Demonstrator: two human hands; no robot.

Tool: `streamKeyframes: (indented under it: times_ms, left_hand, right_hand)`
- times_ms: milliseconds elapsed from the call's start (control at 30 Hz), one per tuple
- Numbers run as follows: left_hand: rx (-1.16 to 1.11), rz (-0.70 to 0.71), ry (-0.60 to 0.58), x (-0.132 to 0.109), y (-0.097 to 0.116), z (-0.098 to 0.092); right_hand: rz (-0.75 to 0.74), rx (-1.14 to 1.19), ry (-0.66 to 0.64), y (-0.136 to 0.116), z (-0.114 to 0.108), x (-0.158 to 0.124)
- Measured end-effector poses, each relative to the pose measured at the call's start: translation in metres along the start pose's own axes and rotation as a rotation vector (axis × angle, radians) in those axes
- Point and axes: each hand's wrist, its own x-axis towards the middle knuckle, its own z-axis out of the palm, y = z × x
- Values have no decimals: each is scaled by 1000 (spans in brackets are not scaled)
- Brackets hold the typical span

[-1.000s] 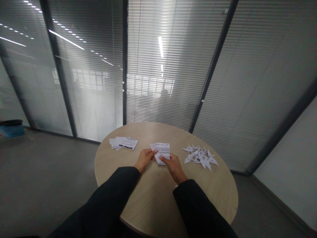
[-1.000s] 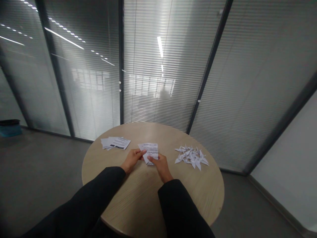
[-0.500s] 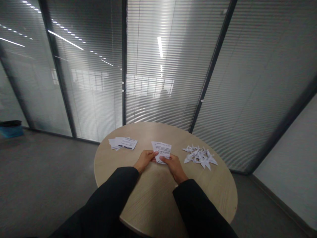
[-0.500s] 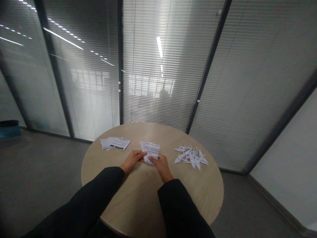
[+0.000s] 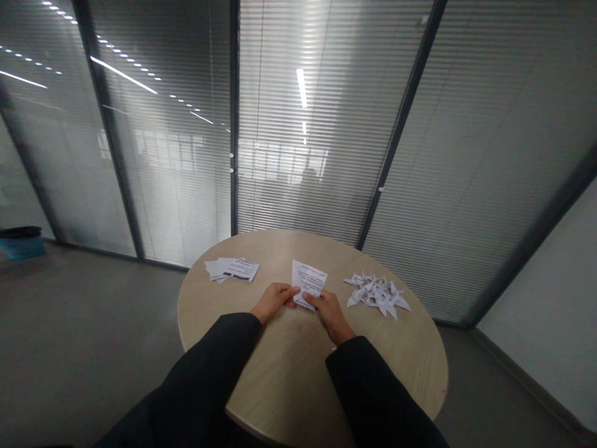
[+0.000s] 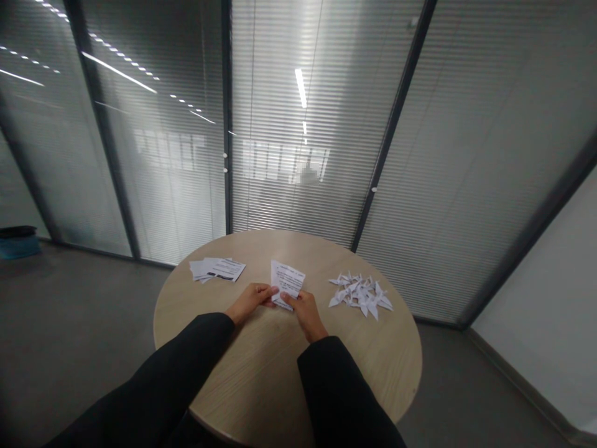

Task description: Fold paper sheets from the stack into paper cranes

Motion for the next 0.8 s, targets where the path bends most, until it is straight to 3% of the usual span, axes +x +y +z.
streamKeyframes:
  times_ms: [133, 333, 600, 800]
  left_hand:
    - [76, 39, -30, -1, -1, 0]
    - [255, 97, 85, -4, 1, 1]
    - [36, 23, -10, -2, -2, 3]
    - [131, 79, 3, -3, -2, 3]
  right_hand:
    - [-2, 14, 13, 3, 0, 2]
    - [1, -5, 1, 5, 2, 2]
    - [-16, 40, 53, 2, 0, 0]
    - [-13, 47, 68, 1, 0, 0]
